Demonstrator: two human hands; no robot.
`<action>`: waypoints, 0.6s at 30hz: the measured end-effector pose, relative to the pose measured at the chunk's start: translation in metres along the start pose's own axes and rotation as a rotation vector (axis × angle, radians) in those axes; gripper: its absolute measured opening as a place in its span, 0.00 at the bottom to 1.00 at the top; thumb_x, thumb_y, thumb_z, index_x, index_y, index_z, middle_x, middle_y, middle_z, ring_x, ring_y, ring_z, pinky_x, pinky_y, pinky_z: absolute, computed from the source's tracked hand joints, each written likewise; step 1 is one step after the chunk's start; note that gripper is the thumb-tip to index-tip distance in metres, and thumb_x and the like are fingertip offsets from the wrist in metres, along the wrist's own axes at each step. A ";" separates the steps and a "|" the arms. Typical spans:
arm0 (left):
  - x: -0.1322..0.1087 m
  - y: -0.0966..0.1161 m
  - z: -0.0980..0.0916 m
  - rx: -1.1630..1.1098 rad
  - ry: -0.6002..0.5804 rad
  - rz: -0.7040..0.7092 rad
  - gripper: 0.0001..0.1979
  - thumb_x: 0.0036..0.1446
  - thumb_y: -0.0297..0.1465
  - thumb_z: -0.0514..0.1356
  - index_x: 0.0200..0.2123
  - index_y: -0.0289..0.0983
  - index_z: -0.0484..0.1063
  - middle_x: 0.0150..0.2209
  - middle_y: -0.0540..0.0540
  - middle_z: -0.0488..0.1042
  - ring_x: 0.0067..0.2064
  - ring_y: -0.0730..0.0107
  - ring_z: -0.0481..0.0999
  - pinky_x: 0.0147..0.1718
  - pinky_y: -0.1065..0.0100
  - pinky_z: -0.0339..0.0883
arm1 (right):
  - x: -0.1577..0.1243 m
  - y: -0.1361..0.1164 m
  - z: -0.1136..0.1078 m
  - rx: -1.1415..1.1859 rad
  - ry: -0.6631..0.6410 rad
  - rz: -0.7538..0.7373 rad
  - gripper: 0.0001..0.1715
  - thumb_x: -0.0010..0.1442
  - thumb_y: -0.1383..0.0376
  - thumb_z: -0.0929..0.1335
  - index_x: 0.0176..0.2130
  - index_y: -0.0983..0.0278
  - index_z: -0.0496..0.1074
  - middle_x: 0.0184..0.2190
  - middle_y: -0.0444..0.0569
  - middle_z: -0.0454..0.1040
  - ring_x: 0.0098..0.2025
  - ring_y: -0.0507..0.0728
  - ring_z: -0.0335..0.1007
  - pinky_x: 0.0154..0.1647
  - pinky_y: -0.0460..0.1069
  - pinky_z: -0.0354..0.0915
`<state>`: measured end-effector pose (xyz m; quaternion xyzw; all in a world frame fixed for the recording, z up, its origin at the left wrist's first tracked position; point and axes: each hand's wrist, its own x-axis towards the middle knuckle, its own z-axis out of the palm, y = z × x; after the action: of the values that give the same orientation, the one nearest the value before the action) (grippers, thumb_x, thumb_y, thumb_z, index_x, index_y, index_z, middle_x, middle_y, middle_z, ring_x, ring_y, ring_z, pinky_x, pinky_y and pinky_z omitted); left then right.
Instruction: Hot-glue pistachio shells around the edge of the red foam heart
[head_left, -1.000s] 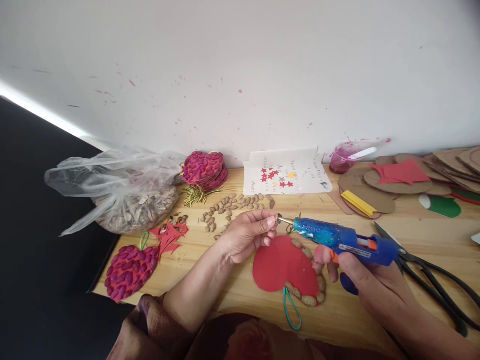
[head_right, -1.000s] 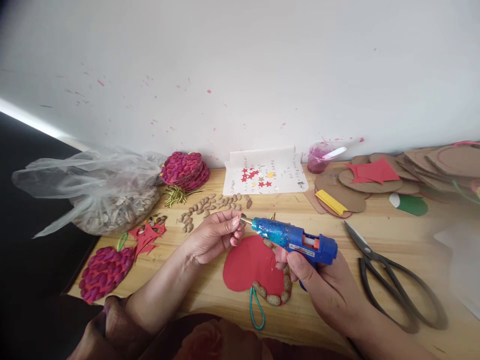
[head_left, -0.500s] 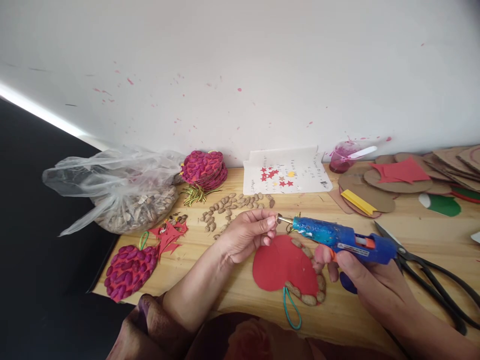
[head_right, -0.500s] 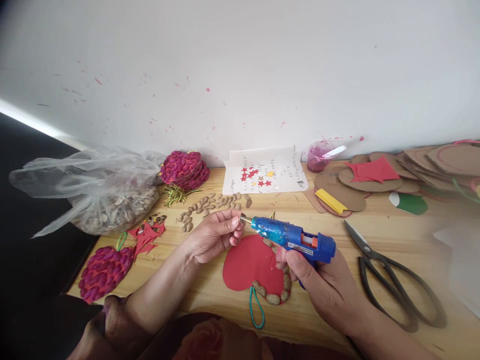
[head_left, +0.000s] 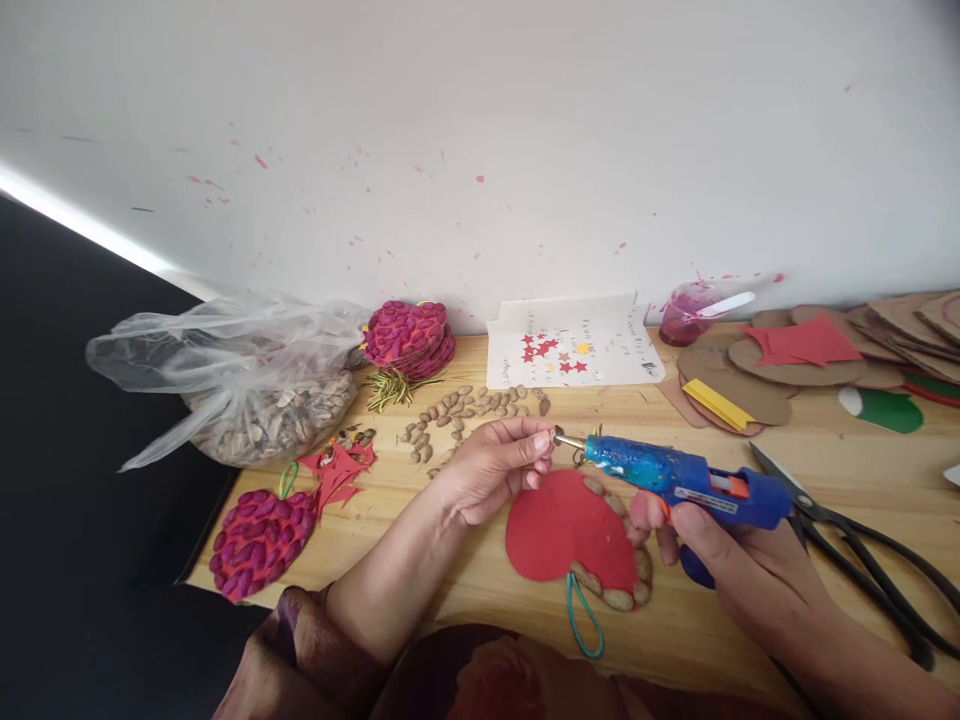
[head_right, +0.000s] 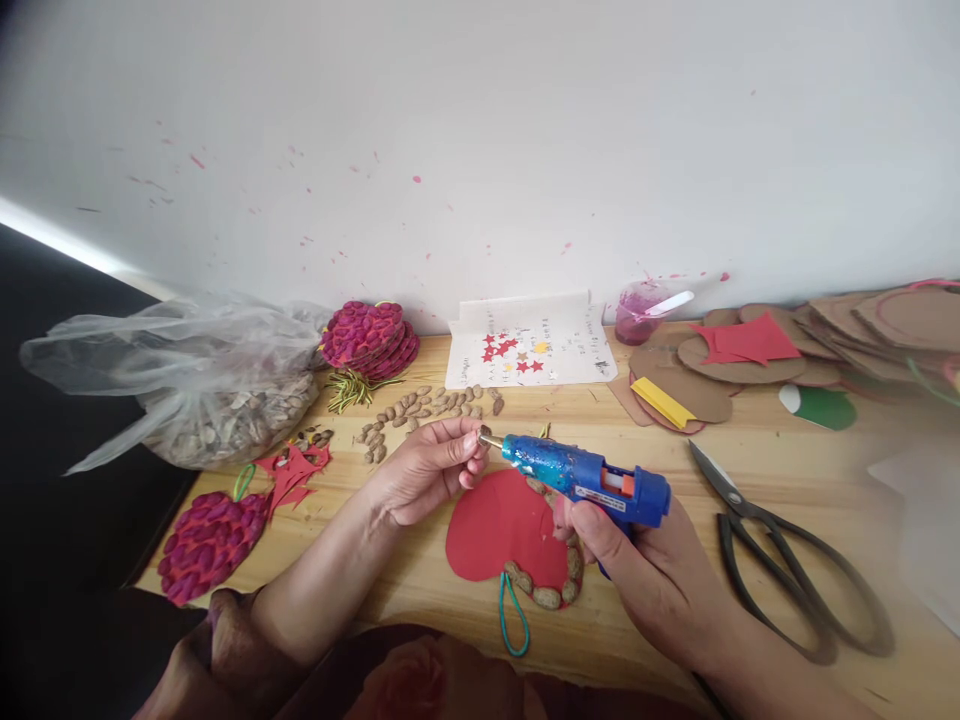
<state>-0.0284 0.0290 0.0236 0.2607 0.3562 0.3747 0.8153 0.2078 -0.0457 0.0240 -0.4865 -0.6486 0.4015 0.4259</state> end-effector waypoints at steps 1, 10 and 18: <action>0.000 0.000 0.000 0.000 0.000 -0.001 0.16 0.43 0.30 0.77 0.33 0.31 0.78 0.23 0.48 0.72 0.25 0.78 0.70 0.22 0.79 0.63 | -0.001 0.001 -0.001 0.006 -0.015 -0.003 0.18 0.68 0.54 0.62 0.32 0.58 0.74 0.26 0.44 0.72 0.25 0.54 0.68 0.25 0.50 0.64; 0.000 -0.001 -0.001 0.004 0.011 0.001 0.17 0.42 0.31 0.77 0.34 0.31 0.78 0.24 0.49 0.72 0.26 0.78 0.70 0.23 0.79 0.63 | -0.001 0.005 -0.001 0.021 -0.059 -0.009 0.17 0.69 0.55 0.62 0.34 0.58 0.73 0.27 0.44 0.74 0.26 0.55 0.69 0.27 0.49 0.65; -0.001 0.002 0.001 0.006 0.023 0.008 0.18 0.41 0.32 0.77 0.33 0.31 0.77 0.24 0.50 0.71 0.26 0.79 0.69 0.22 0.79 0.62 | -0.004 0.010 0.000 0.057 -0.079 0.057 0.15 0.69 0.56 0.62 0.36 0.59 0.73 0.30 0.46 0.75 0.29 0.56 0.70 0.29 0.51 0.64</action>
<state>-0.0286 0.0293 0.0255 0.2604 0.3654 0.3800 0.8089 0.2117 -0.0478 0.0142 -0.4763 -0.6392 0.4507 0.4019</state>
